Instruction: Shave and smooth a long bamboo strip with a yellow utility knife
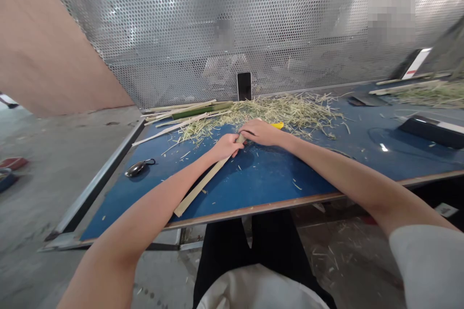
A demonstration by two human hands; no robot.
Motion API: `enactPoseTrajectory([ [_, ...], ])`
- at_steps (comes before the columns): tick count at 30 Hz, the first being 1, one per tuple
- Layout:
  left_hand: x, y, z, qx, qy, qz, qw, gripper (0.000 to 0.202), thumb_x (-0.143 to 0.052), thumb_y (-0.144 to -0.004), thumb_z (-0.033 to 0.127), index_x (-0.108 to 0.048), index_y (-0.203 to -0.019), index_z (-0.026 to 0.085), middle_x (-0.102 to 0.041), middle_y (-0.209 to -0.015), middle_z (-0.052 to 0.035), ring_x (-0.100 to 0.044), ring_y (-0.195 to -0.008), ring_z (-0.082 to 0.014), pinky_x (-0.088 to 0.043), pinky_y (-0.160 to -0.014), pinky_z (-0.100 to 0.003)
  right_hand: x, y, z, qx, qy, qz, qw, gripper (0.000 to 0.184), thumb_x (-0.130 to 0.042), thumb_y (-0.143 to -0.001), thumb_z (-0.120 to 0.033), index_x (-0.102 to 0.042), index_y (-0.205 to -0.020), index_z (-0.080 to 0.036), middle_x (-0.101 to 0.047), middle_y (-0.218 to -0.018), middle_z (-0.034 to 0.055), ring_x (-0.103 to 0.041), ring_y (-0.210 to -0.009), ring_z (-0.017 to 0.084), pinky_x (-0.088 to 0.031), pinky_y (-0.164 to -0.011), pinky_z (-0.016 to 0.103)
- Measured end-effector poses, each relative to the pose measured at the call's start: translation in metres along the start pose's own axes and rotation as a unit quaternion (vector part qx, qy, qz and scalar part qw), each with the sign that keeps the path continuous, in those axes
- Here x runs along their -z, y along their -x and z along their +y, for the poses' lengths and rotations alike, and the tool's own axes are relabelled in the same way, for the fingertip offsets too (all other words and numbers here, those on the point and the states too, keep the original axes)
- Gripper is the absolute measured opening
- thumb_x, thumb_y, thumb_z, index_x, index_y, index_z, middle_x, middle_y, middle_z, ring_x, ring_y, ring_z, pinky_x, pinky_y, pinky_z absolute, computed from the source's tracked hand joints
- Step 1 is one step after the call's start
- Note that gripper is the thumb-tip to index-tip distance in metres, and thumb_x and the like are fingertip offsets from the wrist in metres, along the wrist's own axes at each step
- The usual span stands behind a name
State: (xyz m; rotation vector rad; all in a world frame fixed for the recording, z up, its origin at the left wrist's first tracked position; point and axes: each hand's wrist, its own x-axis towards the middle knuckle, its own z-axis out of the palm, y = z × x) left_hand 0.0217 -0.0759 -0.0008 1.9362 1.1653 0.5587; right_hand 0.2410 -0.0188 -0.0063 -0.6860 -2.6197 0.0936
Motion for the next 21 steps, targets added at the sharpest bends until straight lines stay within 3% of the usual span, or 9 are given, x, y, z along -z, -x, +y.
enactPoseTrajectory([
  [21, 0.0, 0.0044, 0.005, -0.023, -0.085, 0.006, 0.996, 0.02, -0.059, -0.084, 0.023, -0.074, -0.096, 0.017, -0.061, -0.048, 0.0039, -0.064, -0.056, -0.018, -0.045, -0.07, -0.03, 0.0032, -0.0014, -0.0088, -0.023, -0.005, -0.029, 0.999, 0.046, -0.036, -0.114, -0.045, -0.069, -0.09, -0.023, -0.074, -0.097, 0.0085, -0.06, -0.092, 0.024, -0.04, -0.092, 0.041],
])
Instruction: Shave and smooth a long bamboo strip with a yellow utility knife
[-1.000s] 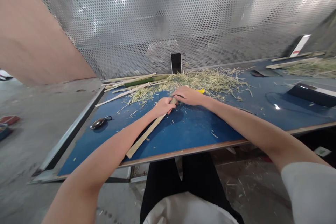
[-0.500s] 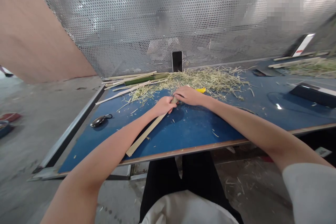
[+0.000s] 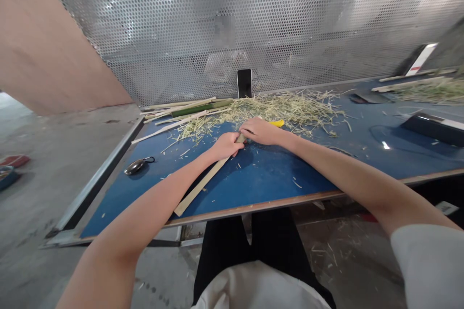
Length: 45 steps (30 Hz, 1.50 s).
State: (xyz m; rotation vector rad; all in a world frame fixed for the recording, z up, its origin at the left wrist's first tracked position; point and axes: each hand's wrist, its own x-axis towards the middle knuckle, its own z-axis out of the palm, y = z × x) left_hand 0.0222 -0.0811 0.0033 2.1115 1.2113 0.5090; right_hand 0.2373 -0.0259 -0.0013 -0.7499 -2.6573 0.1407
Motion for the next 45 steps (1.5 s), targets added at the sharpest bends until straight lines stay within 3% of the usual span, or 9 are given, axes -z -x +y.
enactPoseTrajectory([
  [8, 0.0, 0.002, 0.004, 0.0, -0.019, 0.008, 1.0, 0.012, -0.06, -0.084, 0.021, -0.071, -0.09, 0.018, -0.062, -0.05, 0.0039, -0.064, -0.057, -0.0175, -0.045, -0.073, -0.03, 0.0, 0.001, 0.001, 0.009, 0.019, -0.006, 1.0, 0.045, -0.034, -0.115, -0.043, -0.064, -0.087, -0.023, -0.073, -0.098, 0.0077, -0.059, -0.093, 0.024, -0.039, -0.093, 0.041],
  [16, -0.001, 0.0, 0.001, -0.007, -0.029, 0.011, 0.999, 0.008, -0.061, -0.086, 0.022, -0.062, -0.078, 0.021, -0.062, -0.051, 0.0032, -0.064, -0.058, -0.0168, -0.045, -0.072, -0.029, -0.001, 0.002, 0.001, -0.001, -0.005, 0.0, 1.0, 0.045, -0.036, -0.114, -0.046, -0.069, -0.093, -0.024, -0.075, -0.1, 0.0079, -0.061, -0.097, 0.025, -0.041, -0.095, 0.041],
  [22, -0.001, 0.001, 0.002, -0.008, -0.029, 0.014, 0.999, 0.007, -0.062, -0.086, 0.022, -0.067, -0.081, 0.02, -0.061, -0.05, 0.0036, -0.065, -0.059, -0.0172, -0.045, -0.072, -0.029, -0.003, 0.002, 0.003, 0.001, -0.004, 0.008, 1.0, 0.048, -0.035, -0.114, -0.048, -0.074, -0.102, -0.024, -0.078, -0.104, 0.0092, -0.064, -0.1, 0.026, -0.043, -0.099, 0.042],
  [27, -0.002, 0.0, 0.0, -0.01, 0.004, 0.009, 1.0, 0.013, -0.062, -0.084, 0.02, -0.072, -0.092, 0.019, -0.059, -0.047, 0.0056, -0.062, -0.053, -0.0161, -0.045, -0.069, -0.027, -0.001, 0.004, 0.012, 0.05, -0.027, -0.006, 0.998, 0.05, -0.032, -0.115, -0.047, -0.076, -0.119, -0.024, -0.077, -0.117, 0.0097, -0.066, -0.11, 0.027, -0.046, -0.103, 0.043],
  [32, -0.003, 0.001, 0.001, 0.008, 0.031, 0.005, 0.999, 0.02, -0.062, -0.084, 0.022, -0.074, -0.099, 0.017, -0.058, -0.046, 0.0063, -0.059, -0.049, -0.0152, -0.043, -0.065, -0.026, -0.002, 0.006, 0.021, 0.002, -0.005, 0.018, 1.0, 0.052, -0.032, -0.115, -0.047, -0.078, -0.114, -0.023, -0.078, -0.114, 0.0113, -0.068, -0.107, 0.027, -0.049, -0.099, 0.042],
  [45, -0.001, -0.005, -0.006, 0.006, 0.072, 0.009, 0.997, 0.022, -0.063, -0.083, 0.024, -0.075, -0.1, 0.016, -0.056, -0.044, 0.0068, -0.056, -0.047, -0.0138, -0.044, -0.063, -0.026, -0.002, 0.006, 0.012, 0.042, 0.051, 0.037, 0.997, 0.049, -0.033, -0.116, -0.041, -0.077, -0.127, -0.02, -0.078, -0.127, 0.0142, -0.07, -0.118, 0.029, -0.052, -0.106, 0.048],
])
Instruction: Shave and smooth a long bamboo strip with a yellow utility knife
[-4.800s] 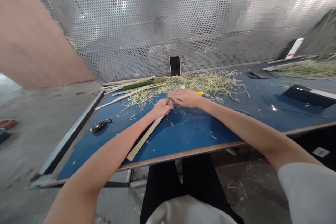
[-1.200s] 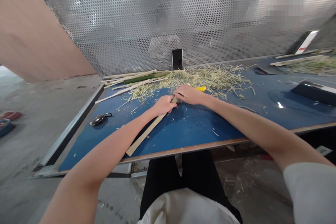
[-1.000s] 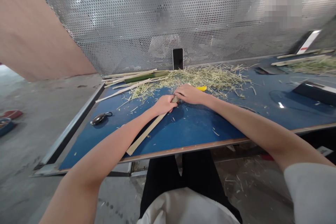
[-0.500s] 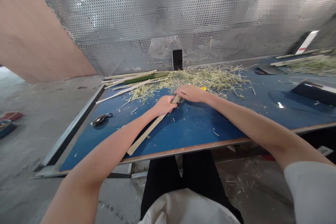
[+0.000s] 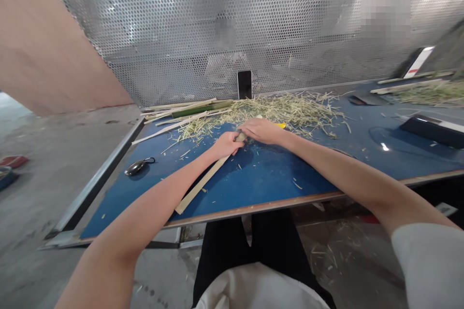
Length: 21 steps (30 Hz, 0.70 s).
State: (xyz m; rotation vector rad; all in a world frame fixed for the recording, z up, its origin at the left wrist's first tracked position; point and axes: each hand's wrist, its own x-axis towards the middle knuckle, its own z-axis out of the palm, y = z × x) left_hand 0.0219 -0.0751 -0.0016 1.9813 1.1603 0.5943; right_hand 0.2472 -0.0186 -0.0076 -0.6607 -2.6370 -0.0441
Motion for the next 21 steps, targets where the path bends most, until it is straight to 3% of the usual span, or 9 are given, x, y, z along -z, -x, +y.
enactPoseTrajectory([
  [3, 0.0, 0.001, 0.001, -0.007, -0.004, -0.003, 1.0, 0.024, -0.062, -0.085, 0.025, -0.076, -0.102, 0.016, -0.056, -0.045, 0.0069, -0.055, -0.047, -0.0136, -0.044, -0.063, -0.026, 0.0, 0.001, 0.002, 0.026, 0.002, -0.004, 1.0, 0.048, -0.034, -0.117, -0.039, -0.076, -0.134, -0.02, -0.077, -0.135, 0.0131, -0.069, -0.126, 0.029, -0.052, -0.111, 0.048],
  [8, 0.0, 0.0, 0.001, 0.02, 0.026, 0.005, 0.999, 0.023, -0.063, -0.086, 0.024, -0.074, -0.103, 0.015, -0.054, -0.043, 0.0071, -0.052, -0.044, -0.0129, -0.042, -0.059, -0.025, 0.001, 0.003, 0.007, -0.015, 0.009, 0.023, 1.0, 0.048, -0.037, -0.116, -0.041, -0.075, -0.138, -0.023, -0.075, -0.141, 0.0107, -0.068, -0.133, 0.029, -0.051, -0.116, 0.049],
  [11, 0.001, 0.0, 0.0, 0.016, 0.038, 0.005, 0.999, 0.015, -0.063, -0.086, 0.023, -0.072, -0.096, 0.016, -0.054, -0.043, 0.0073, -0.052, -0.044, -0.0121, -0.042, -0.059, -0.024, 0.001, 0.003, 0.002, -0.01, 0.009, 0.025, 1.0, 0.049, -0.04, -0.116, -0.044, -0.072, -0.144, -0.021, -0.072, -0.146, 0.0128, -0.066, -0.135, 0.031, -0.051, -0.117, 0.051],
  [14, 0.002, 0.001, 0.003, 0.016, 0.044, 0.008, 0.999, 0.011, -0.062, -0.088, 0.023, -0.07, -0.092, 0.017, -0.055, -0.045, 0.0073, -0.052, -0.043, -0.0118, -0.042, -0.057, -0.023, 0.002, 0.002, 0.002, 0.011, -0.003, 0.017, 1.0, 0.049, -0.039, -0.116, -0.044, -0.069, -0.148, -0.024, -0.071, -0.149, 0.0094, -0.065, -0.139, 0.028, -0.05, -0.118, 0.049],
  [18, 0.003, 0.003, 0.011, 0.054, 0.057, 0.015, 0.997, 0.02, -0.063, -0.088, 0.02, -0.072, -0.104, 0.015, -0.054, -0.044, 0.0086, -0.049, -0.04, -0.0114, -0.039, -0.053, -0.022, 0.001, 0.003, 0.01, -0.029, 0.001, 0.035, 0.999, 0.049, -0.038, -0.116, -0.041, -0.072, -0.146, -0.022, -0.071, -0.149, 0.0105, -0.064, -0.14, 0.029, -0.049, -0.121, 0.051],
  [21, 0.003, 0.004, 0.012, 0.057, 0.062, 0.015, 0.996, 0.017, -0.063, -0.087, 0.018, -0.071, -0.102, 0.015, -0.054, -0.043, 0.0086, -0.047, -0.038, -0.0105, -0.038, -0.052, -0.021, -0.001, 0.003, 0.006, -0.047, 0.008, 0.044, 0.998, 0.05, -0.039, -0.115, -0.039, -0.071, -0.148, -0.019, -0.069, -0.151, 0.0131, -0.063, -0.142, 0.031, -0.048, -0.122, 0.054],
])
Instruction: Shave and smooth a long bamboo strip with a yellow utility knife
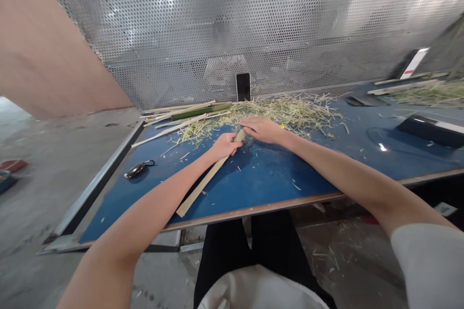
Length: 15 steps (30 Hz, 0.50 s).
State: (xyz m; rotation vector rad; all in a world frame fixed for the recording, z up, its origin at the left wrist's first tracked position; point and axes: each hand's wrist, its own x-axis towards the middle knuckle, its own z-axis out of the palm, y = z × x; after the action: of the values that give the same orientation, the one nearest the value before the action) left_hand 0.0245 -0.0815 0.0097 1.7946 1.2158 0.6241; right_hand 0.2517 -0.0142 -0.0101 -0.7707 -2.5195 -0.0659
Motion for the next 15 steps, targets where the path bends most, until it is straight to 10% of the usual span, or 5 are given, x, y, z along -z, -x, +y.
enactPoseTrajectory([
  [5, 0.001, -0.001, -0.004, -0.022, -0.007, 0.011, 1.0, 0.008, -0.063, -0.088, 0.019, -0.062, -0.08, 0.018, -0.055, -0.044, 0.007, -0.047, -0.037, -0.0091, -0.039, -0.052, -0.021, 0.0, -0.001, -0.013, 0.052, -0.03, -0.021, 0.998, 0.05, -0.038, -0.115, -0.042, -0.068, -0.151, -0.022, -0.067, -0.154, 0.0091, -0.061, -0.145, 0.027, -0.046, -0.125, 0.049],
  [15, 0.0, -0.001, -0.003, -0.013, -0.006, 0.007, 1.0, 0.01, -0.063, -0.088, 0.018, -0.07, -0.095, 0.016, -0.054, -0.043, 0.0087, -0.047, -0.037, -0.0096, -0.039, -0.051, -0.022, 0.002, 0.0, -0.006, 0.001, -0.015, -0.005, 1.0, 0.051, -0.038, -0.114, -0.04, -0.07, -0.148, -0.019, -0.068, -0.153, 0.0118, -0.06, -0.146, 0.03, -0.046, -0.125, 0.051],
])
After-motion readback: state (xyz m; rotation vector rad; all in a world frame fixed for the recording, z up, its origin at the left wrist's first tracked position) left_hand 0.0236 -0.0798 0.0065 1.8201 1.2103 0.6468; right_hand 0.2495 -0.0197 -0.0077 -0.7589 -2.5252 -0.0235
